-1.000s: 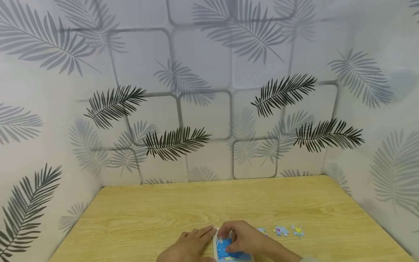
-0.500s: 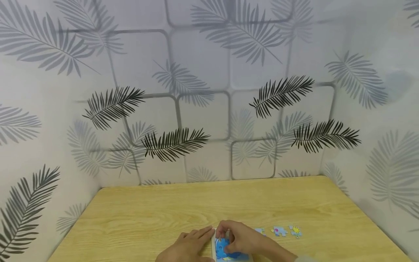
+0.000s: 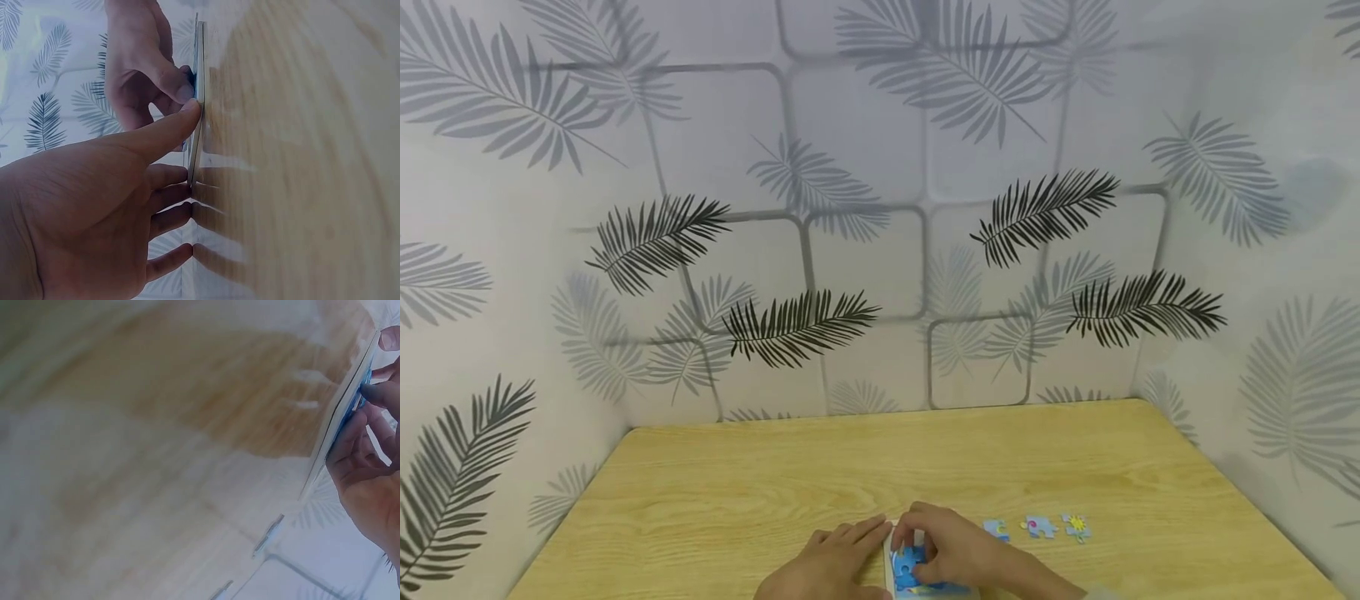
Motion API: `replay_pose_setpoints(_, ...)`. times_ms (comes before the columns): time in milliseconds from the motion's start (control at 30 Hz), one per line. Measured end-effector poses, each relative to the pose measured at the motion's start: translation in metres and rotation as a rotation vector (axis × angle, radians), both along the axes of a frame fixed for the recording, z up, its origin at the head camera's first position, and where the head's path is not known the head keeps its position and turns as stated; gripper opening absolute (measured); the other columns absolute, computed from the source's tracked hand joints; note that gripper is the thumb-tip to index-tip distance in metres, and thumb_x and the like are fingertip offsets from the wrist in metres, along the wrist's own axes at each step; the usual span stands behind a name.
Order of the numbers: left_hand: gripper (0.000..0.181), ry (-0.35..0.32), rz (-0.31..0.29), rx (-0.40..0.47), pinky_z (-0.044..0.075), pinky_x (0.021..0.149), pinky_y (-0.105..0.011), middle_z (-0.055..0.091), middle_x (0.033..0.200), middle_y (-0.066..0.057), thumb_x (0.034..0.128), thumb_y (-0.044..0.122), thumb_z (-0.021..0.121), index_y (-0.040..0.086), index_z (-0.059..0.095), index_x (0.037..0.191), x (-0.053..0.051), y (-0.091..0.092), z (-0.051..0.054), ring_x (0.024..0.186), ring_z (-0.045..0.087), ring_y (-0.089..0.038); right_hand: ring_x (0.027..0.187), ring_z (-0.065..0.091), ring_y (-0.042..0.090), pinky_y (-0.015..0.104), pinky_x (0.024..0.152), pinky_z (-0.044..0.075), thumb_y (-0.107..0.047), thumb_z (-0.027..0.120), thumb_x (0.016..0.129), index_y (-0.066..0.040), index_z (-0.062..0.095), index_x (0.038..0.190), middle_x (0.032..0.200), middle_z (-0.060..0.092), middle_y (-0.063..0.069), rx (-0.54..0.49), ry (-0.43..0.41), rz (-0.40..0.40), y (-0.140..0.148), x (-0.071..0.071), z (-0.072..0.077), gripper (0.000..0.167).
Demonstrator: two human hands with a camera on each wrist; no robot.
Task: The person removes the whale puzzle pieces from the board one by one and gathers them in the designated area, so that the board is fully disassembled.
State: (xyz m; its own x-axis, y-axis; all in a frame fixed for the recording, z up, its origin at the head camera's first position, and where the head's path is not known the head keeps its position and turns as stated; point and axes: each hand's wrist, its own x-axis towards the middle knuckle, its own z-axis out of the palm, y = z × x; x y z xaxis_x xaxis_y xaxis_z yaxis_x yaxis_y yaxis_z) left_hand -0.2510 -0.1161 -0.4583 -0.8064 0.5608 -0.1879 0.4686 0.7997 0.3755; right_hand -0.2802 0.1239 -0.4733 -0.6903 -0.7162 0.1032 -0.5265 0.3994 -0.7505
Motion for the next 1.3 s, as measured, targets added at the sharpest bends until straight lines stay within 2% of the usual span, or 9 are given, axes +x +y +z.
replay_pose_setpoints(133,0.080,0.012,-0.006,-0.013,0.037,0.113,-0.060,0.036,0.167,0.002,0.0980,0.057,0.064,0.017,0.038,0.163,-0.001,0.000,0.000,0.148,0.041,-0.026,0.070,0.050,-0.002,0.019,0.065,0.050,-0.001,0.078,0.089,-0.017,0.069,0.109,0.102,0.059,-0.009,0.030,0.052,0.008,0.000,0.000,0.002,0.027)
replay_pose_setpoints(200,0.080,0.011,-0.005,-0.019,0.037,0.113,-0.061,0.036,0.167,0.003,0.0980,0.057,0.063,0.018,0.038,0.162,-0.002,0.000,0.000,0.148,0.041,-0.028,0.071,0.052,-0.002,0.019,0.066,0.051,-0.003,0.078,0.090,-0.018,0.069,0.109,0.102,0.060,-0.009,0.021,0.046,0.001,0.002,0.000,0.003,0.026)
replay_pose_setpoints(433,0.078,-0.009,0.004,-0.034,0.037,0.112,-0.061,0.035,0.168,0.004,0.0989,0.057,0.063,0.021,0.037,0.163,-0.003,0.000,0.000,0.149,0.040,-0.030,0.073,0.061,0.002,0.025,0.067,0.057,-0.007,0.076,0.094,-0.015,0.068,0.114,0.112,0.068,0.002,-0.115,0.060,0.038,0.021,-0.001,0.011,0.023)
replay_pose_setpoints(700,0.077,0.008,-0.010,-0.022,0.038,0.110,-0.061,0.036,0.167,0.003,0.0994,0.057,0.062,0.020,0.038,0.163,-0.004,-0.001,-0.003,0.148,0.041,-0.032,0.068,0.057,0.002,0.028,0.063,0.056,-0.007,0.075,0.095,-0.018,0.069,0.117,0.112,0.069,0.005,-0.129,0.137,-0.028,0.063,-0.002,0.024,0.026)
replay_pose_setpoints(933,0.078,-0.012,-0.028,-0.016,0.037,0.111,-0.061,0.032,0.169,0.005,0.0996,0.058,0.062,0.021,0.035,0.164,-0.007,-0.003,-0.007,0.150,0.039,-0.031,0.064,0.052,-0.002,0.025,0.057,0.053,-0.010,0.075,0.096,-0.015,0.072,0.116,0.109,0.070,0.007,-0.147,0.124,0.008,0.098,0.000,0.015,0.021)
replay_pose_setpoints(1100,0.078,-0.016,-0.022,-0.014,0.037,0.111,-0.060,0.033,0.168,0.004,0.0995,0.056,0.063,0.020,0.037,0.163,-0.005,-0.001,-0.003,0.150,0.038,-0.030,0.064,0.048,-0.007,0.021,0.054,0.049,-0.006,0.075,0.095,-0.014,0.074,0.112,0.105,0.071,0.007,-0.150,0.159,0.050,0.117,0.003,0.006,0.019)
replay_pose_setpoints(1300,0.077,-0.011,-0.017,-0.014,0.037,0.112,-0.060,0.034,0.168,0.002,0.0999,0.054,0.063,0.019,0.037,0.163,-0.004,-0.001,0.000,0.150,0.039,-0.032,0.066,0.045,-0.007,0.019,0.054,0.045,-0.009,0.075,0.096,-0.015,0.077,0.109,0.098,0.067,0.007,-0.125,0.081,0.059,0.129,0.009,0.002,0.014)
